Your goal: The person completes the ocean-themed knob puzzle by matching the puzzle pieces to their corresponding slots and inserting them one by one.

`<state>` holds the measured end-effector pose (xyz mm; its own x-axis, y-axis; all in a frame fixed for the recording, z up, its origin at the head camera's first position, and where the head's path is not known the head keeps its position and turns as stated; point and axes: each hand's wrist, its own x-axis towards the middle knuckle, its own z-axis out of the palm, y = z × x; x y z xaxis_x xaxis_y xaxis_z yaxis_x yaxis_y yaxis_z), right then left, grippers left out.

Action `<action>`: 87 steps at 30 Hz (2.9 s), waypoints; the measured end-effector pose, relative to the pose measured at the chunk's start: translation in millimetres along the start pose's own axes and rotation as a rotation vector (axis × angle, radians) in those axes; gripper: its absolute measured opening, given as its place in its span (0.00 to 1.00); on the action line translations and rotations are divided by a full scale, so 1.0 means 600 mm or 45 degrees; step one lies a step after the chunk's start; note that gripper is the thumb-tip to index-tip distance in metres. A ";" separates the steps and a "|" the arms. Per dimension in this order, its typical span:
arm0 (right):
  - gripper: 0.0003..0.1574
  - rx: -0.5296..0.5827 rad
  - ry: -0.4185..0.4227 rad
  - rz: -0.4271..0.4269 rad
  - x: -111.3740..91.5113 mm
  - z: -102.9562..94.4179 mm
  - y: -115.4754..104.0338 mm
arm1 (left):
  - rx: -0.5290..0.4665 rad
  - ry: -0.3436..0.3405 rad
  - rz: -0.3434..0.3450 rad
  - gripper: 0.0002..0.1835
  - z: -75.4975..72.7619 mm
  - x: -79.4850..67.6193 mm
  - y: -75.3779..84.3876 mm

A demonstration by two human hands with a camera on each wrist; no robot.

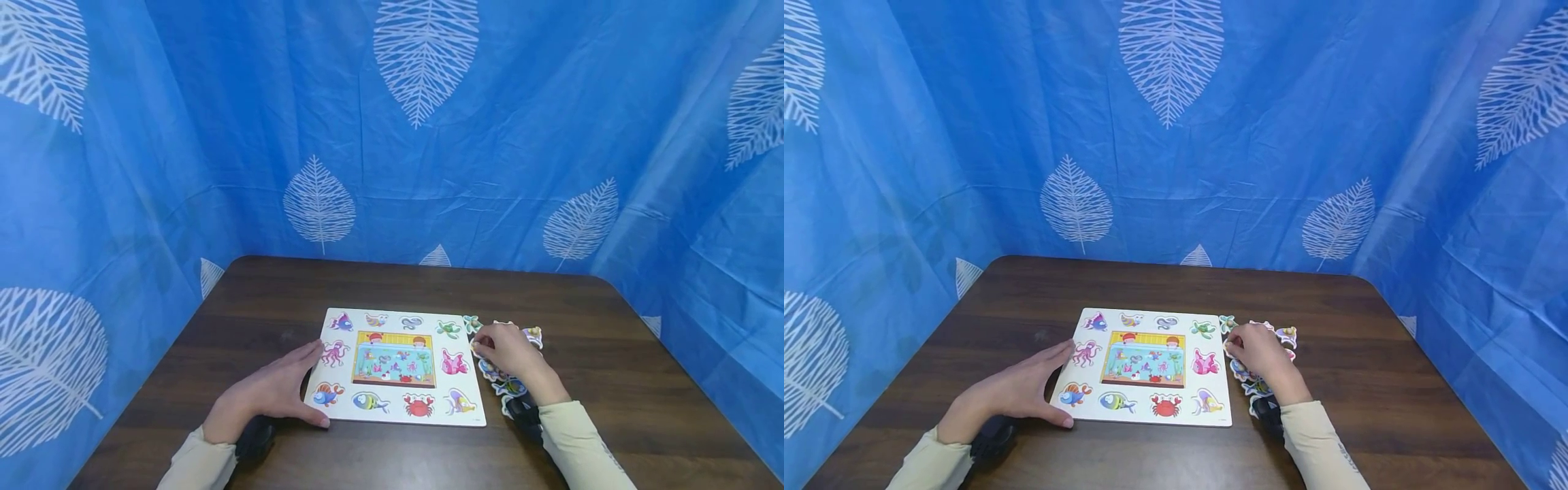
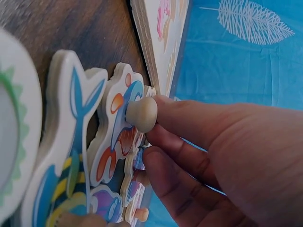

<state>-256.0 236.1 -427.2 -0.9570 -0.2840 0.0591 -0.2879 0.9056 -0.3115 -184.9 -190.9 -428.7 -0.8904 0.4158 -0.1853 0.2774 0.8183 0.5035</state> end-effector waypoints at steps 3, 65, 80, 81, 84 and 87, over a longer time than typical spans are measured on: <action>0.06 -0.002 0.001 -0.002 0.001 0.000 -0.002 | -0.003 0.006 -0.009 0.72 0.001 0.001 -0.002; 0.09 0.119 0.028 -0.288 0.085 0.031 -0.097 | -0.010 -0.003 -0.016 0.71 -0.001 -0.005 0.001; 0.09 0.239 -0.053 -0.331 0.125 0.062 -0.132 | 0.004 0.006 -0.031 0.70 0.002 -0.003 -0.002; 0.09 0.244 -0.056 -0.327 0.127 0.064 -0.135 | 0.002 0.005 -0.030 0.70 0.001 -0.003 -0.002; 0.09 0.281 -0.062 -0.312 0.133 0.070 -0.142 | -0.002 0.005 -0.028 0.70 0.002 -0.004 -0.002; 0.09 0.350 -0.079 -0.271 0.138 0.075 -0.150 | -0.003 0.006 -0.030 0.70 0.002 -0.004 -0.002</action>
<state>-307.7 117.0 -437.1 -0.8701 -0.4836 0.0951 -0.4526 0.7076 -0.5427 -182.5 -192.1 -429.9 -0.8983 0.3947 -0.1931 0.2556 0.8268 0.5010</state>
